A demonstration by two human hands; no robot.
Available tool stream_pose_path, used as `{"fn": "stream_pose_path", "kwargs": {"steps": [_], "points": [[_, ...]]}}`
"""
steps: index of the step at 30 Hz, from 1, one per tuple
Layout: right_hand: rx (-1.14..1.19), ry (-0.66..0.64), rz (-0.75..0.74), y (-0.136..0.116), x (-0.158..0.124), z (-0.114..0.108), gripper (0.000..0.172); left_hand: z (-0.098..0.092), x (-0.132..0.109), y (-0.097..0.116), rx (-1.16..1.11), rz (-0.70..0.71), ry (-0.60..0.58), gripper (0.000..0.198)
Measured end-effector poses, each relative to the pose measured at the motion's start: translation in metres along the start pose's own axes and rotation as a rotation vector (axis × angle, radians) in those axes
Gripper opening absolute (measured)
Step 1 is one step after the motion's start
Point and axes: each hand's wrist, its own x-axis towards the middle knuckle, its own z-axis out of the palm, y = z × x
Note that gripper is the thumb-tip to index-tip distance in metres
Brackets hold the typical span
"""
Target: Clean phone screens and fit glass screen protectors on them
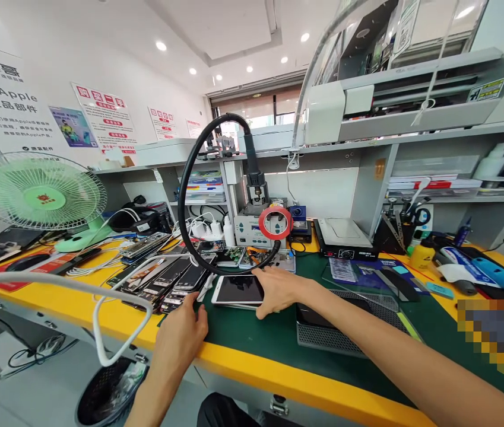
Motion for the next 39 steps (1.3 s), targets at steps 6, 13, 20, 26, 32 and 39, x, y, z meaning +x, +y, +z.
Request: {"fn": "stream_pose_path", "kwargs": {"steps": [6,13,20,26,32,39], "points": [[-0.005,-0.025,0.021,0.002,0.000,-0.001,0.087,-0.012,0.018,0.007,0.203,0.071,-0.116,0.039],[0.013,-0.005,0.039,-0.001,0.000,-0.001,0.083,-0.018,0.012,0.021,0.247,0.084,-0.101,0.032],[0.036,0.012,0.038,-0.003,-0.004,-0.001,0.077,-0.040,0.003,-0.001,-0.047,-0.021,-0.018,0.031],[0.025,0.004,0.016,-0.007,-0.002,-0.003,0.079,-0.065,-0.012,-0.001,-1.390,-0.160,-0.299,0.026],[0.018,0.034,0.011,-0.023,0.013,0.000,0.084,-0.064,-0.014,0.021,-1.790,-0.331,-0.461,0.009],[0.125,0.187,-0.017,-0.017,-0.001,-0.010,0.081,-0.062,-0.012,0.055,-1.781,-0.308,-0.555,0.005]]}}
